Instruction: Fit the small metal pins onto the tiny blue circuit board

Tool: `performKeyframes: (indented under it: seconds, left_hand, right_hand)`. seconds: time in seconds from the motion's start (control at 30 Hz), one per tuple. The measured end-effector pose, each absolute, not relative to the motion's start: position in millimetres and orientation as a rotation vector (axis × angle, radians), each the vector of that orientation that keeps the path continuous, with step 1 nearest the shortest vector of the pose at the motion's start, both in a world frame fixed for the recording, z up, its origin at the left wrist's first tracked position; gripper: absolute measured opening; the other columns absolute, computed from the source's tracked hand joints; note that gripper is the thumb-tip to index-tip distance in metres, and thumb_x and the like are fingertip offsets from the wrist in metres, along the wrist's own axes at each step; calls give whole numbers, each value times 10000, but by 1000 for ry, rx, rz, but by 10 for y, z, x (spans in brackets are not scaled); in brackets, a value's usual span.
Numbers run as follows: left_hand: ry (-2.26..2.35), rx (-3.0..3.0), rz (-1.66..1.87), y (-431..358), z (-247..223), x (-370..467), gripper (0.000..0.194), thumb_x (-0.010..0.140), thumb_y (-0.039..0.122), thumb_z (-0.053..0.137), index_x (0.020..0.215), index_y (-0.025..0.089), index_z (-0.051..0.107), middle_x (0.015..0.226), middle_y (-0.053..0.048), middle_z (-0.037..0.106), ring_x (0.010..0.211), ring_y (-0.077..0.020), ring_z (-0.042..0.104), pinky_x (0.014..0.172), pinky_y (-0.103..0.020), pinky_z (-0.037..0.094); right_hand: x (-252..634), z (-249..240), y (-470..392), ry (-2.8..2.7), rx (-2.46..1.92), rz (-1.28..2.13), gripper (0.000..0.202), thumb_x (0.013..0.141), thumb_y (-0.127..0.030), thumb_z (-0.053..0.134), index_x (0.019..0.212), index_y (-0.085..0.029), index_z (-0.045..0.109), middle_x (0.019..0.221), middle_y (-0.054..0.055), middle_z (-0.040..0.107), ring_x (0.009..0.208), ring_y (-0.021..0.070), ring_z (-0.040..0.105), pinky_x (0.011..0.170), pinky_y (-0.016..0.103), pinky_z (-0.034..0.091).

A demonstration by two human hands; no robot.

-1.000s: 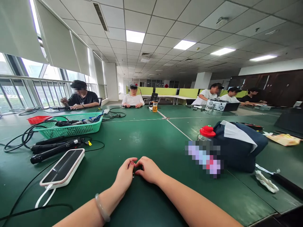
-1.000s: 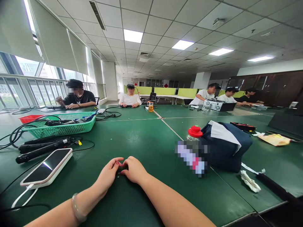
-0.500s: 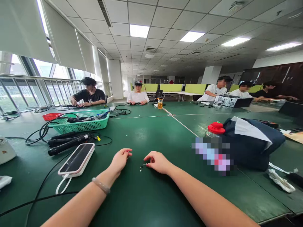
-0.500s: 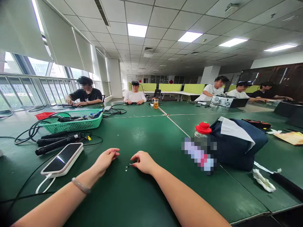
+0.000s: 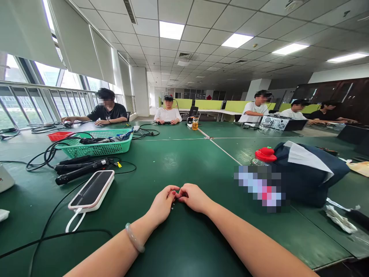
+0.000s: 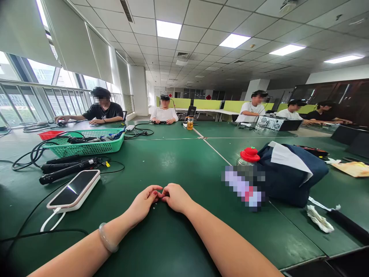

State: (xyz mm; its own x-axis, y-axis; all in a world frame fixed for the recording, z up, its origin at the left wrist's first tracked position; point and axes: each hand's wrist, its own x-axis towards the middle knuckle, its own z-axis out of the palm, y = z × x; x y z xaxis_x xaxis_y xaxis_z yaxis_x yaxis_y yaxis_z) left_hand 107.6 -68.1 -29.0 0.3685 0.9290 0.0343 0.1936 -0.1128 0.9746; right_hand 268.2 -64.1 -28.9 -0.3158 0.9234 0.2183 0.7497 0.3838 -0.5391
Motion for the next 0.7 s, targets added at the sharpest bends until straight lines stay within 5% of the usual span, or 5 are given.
performKeyframes:
  seconds: [0.4, 0.7]
  left_hand:
    - [1383, 1868, 861, -588, -149, 873, 345, 853, 418, 312, 918, 214, 582, 738, 8, 661, 612, -144, 528, 595, -252, 389]
    - [1340, 2101, 820, -580, -162, 901, 265, 886, 318, 246, 918, 216, 489, 522, 59, 424, 473, -123, 411, 486, -227, 292]
  right_hand:
    - [2651, -193, -733, -2018, -1343, 517, 173, 771, -85, 521, 753, -198, 652, 778, 8, 630, 747, 134, 566, 706, 237, 420]
    - [2536, -242, -747, -1654, -1298, 931, 83, 710, -147, 577, 749, -178, 643, 675, -10, 630, 649, 126, 578, 646, 235, 450]
